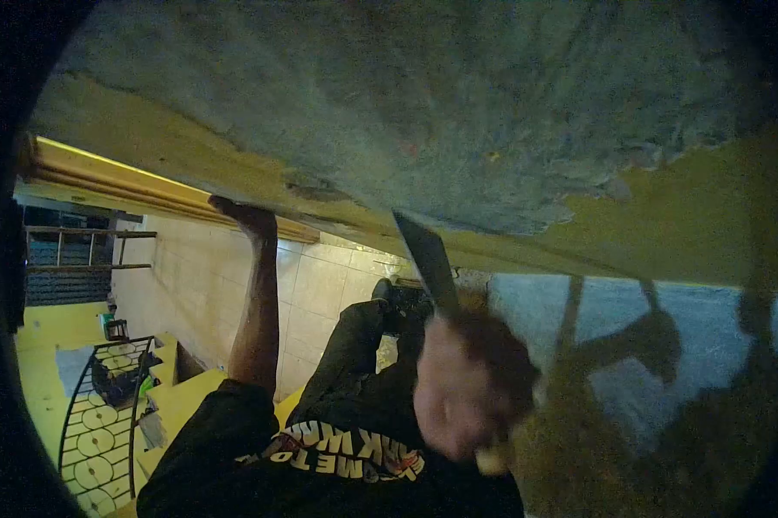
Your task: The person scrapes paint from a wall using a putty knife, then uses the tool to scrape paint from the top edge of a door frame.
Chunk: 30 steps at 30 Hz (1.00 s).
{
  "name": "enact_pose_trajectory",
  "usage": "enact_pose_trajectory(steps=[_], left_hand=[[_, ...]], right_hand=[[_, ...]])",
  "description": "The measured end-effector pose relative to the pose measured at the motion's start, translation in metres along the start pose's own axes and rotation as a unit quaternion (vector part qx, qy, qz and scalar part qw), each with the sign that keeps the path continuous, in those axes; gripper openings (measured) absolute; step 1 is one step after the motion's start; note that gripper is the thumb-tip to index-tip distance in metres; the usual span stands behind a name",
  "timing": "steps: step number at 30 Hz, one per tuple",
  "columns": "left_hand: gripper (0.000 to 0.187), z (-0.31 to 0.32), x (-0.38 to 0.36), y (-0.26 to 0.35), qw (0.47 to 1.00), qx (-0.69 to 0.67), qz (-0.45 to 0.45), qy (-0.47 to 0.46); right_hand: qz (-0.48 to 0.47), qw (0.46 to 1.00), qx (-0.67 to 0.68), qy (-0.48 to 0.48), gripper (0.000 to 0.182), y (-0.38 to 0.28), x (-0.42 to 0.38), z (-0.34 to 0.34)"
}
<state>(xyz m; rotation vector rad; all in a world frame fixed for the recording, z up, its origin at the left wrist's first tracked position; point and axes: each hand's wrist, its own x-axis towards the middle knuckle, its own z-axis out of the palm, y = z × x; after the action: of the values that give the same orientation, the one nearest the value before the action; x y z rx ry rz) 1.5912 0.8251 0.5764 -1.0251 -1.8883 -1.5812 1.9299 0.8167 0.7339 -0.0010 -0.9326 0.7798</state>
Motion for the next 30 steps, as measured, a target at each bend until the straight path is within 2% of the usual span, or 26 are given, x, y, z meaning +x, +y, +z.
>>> enact_pose_trajectory(steps=[1, 2, 3, 4, 5, 7, 8, 9, 10, 11, 12, 15, 16, 17, 18, 19, 21, 22, 23, 25, 26, 27, 28, 30], left_hand=[[0.05, -0.006, -0.007, -0.009, 1.0, 0.001, -0.001, 0.001], [0.048, -0.009, -0.012, -0.016, 0.999, 0.031, -0.029, -0.02], [0.047, -0.005, 0.0, -0.003, 0.997, 0.055, -0.048, -0.035], [0.05, -0.002, 0.01, 0.012, 0.993, -0.071, -0.091, -0.031], [0.05, -0.002, 0.007, 0.001, 0.993, -0.07, -0.092, -0.029], [0.042, 0.002, -0.005, -0.031, 0.981, -0.153, -0.114, -0.024], [0.038, -0.002, 0.01, 0.013, 0.941, -0.232, -0.247, -0.015], [0.038, 0.004, 0.014, 0.012, 0.941, -0.237, -0.242, -0.011], [0.042, 0.003, 0.01, 0.012, 0.978, -0.101, -0.18, -0.016], [0.049, 0.001, 0.006, 0.013, 0.993, 0.038, -0.112, -0.025], [0.049, -0.001, 0.003, 0.015, 0.992, 0.038, -0.114, -0.029], [0.074, -0.001, 0.012, 0.02, 0.993, 0.01, -0.113, -0.039], [0.074, -0.004, 0.011, 0.023, 0.992, 0.014, -0.116, -0.045], [0.075, -0.002, 0.015, 0.034, 0.994, -0.033, -0.102, -0.033], [0.076, -0.002, 0.016, 0.043, 0.992, -0.081, -0.088, -0.023], [0.076, -0.003, 0.018, 0.047, 0.992, -0.086, -0.086, -0.023], [0.074, -0.006, 0.023, 0.055, 0.975, -0.105, -0.184, -0.06], [0.073, -0.005, 0.026, 0.07, 0.983, -0.093, -0.154, -0.032], [0.073, -0.008, 0.019, 0.06, 0.983, -0.089, -0.158, -0.038], [0.072, -0.004, 0.016, 0.035, 0.989, 0.144, -0.01, -0.036], [0.072, 0.001, 0.021, 0.035, 0.989, 0.143, -0.009, -0.032], [0.07, -0.002, 0.019, 0.036, 0.994, 0.092, -0.052, -0.028], [0.068, -0.002, 0.017, 0.038, 0.995, 0.04, -0.093, -0.02], [0.067, -0.005, 0.014, 0.034, 0.992, 0.037, -0.12, -0.029]], right_hand=[[0.001, 1.0, 0.001, -0.001, 0.033, 0.007, -0.021, -0.007], [0.099, 0.984, -0.01, 0.146, 0.033, 0.015, -0.044, -0.013], [0.187, 0.939, -0.012, 0.287, 0.033, 0.026, -0.045, -0.008], [0.176, 0.944, 0.004, 0.278, 0.033, 0.038, -0.035, -0.008], [0.155, 0.973, -0.015, 0.169, 0.033, 0.035, -0.016, 0.003], [0.104, 0.992, -0.058, -0.05, 0.033, 0.025, 0.009, 0.016], [0.137, 0.988, -0.066, 0.017, 0.033, 0.02, -0.008, -0.001], [0.13, 0.989, -0.062, 0.014, 0.033, 0.016, -0.005, -0.002], [0.077, 0.994, -0.069, -0.036, 0.034, 0.006, -0.001, -0.002], [0.025, 0.993, -0.076, -0.083, 0.034, -0.003, 0.003, 0.001], [0.026, 0.993, -0.08, -0.082, 0.034, -0.004, 0.006, 0.005], [-0.133, 0.981, -0.12, -0.075, 0.032, 0.015, 0.016, 0.02], [-0.018, 0.995, -0.054, -0.082, 0.033, -0.003, 0.014, 0.017], [-0.017, 0.995, -0.056, -0.081, 0.033, 0.002, 0.007, 0.017], [0.134, 0.986, -0.101, -0.01, 0.033, 0.01, -0.006, 0.014], [0.276, 0.949, -0.14, 0.062, 0.033, 0.017, -0.014, 0.01], [0.228, 0.965, -0.121, 0.039, 0.033, 0.023, -0.009, 0.011], [0.195, 0.975, -0.109, 0.02, 0.033, 0.019, -0.01, 0.011], [0.162, 0.982, -0.098, 0.003, 0.033, 0.012, -0.011, 0.011], [0.079, 0.994, -0.065, -0.038, 0.033, 0.007, -0.003, 0.015], [0.036, 0.996, -0.046, -0.061, 0.033, 0.005, 0.006, 0.019], [0.004, 0.996, -0.033, -0.079, 0.033, -0.006, 0.013, 0.023], [0.006, 0.996, -0.035, -0.079, 0.033, -0.004, 0.006, 0.012], [0.105, 0.991, -0.032, -0.08, 0.026, -0.005, -0.005, -0.004]])
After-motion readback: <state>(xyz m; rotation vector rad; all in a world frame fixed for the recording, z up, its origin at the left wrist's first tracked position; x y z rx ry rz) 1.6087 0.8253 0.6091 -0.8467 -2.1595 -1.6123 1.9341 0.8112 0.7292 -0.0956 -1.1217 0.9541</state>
